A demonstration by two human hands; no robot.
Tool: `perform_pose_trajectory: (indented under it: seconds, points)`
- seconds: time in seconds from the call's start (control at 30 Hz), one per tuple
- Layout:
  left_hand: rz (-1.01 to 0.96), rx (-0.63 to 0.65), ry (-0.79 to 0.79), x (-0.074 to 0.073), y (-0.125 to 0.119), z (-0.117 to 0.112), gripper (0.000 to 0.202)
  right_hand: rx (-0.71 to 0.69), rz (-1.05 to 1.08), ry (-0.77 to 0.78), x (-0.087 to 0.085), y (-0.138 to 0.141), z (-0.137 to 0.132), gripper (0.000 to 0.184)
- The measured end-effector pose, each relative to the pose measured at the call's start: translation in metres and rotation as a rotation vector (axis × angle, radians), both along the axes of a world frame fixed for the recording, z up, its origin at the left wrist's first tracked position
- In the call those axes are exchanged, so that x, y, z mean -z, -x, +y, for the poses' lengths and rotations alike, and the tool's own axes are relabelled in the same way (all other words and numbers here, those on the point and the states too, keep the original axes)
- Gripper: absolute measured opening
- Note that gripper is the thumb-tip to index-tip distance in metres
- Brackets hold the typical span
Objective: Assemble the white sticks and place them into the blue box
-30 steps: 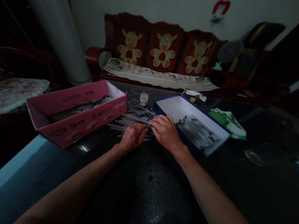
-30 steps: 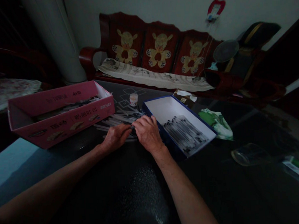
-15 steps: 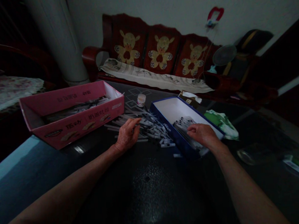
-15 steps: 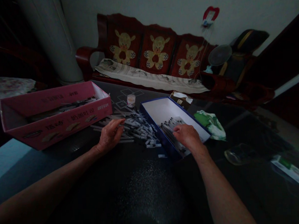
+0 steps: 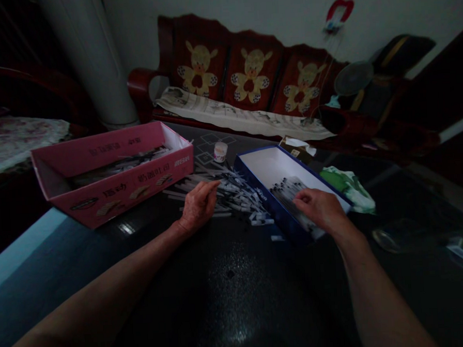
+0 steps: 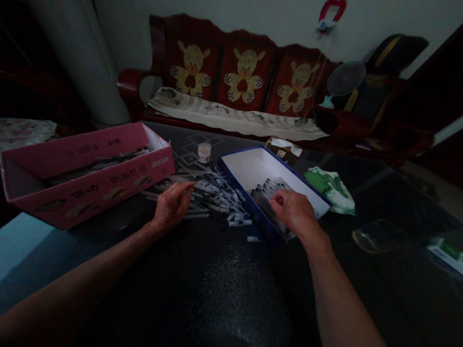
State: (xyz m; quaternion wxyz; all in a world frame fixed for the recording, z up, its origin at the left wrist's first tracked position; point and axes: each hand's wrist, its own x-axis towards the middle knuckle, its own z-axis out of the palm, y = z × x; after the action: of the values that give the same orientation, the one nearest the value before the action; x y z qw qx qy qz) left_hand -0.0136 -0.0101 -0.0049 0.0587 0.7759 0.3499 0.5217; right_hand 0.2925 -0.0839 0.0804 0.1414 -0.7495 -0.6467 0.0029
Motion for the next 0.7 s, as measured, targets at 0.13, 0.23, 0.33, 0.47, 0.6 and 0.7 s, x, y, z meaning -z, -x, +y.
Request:
perform_pose_trajectory:
  seconds: [0.13,0.23,0.33,0.47,0.6,0.7]
  points:
    - [0.006,-0.002,0.022,0.0,0.0,-0.001,0.023,-0.265,0.184,-0.078,-0.008,0.037,-0.015,0.014]
    - [0.009,-0.014,0.04,0.0,0.001,-0.001,0.023,-0.354,0.145,0.023,0.008,0.061,-0.018,0.011]
    - [0.008,-0.031,0.043,-0.001,0.001,-0.001,0.023,-0.348,0.009,0.052,0.031,0.07,-0.017,0.013]
    - [-0.046,-0.063,0.057,0.0,0.003,0.003,0.024,-0.338,-0.064,0.019,0.044,0.074,-0.017,0.016]
    - [-0.154,-0.105,0.108,0.003,0.007,0.007,0.028,-0.432,0.028,-0.004,0.043,0.09,-0.012,0.015]
    - [-0.24,-0.121,0.159,0.005,0.009,0.011,0.029,-0.512,0.071,-0.02,0.047,0.113,-0.004,0.015]
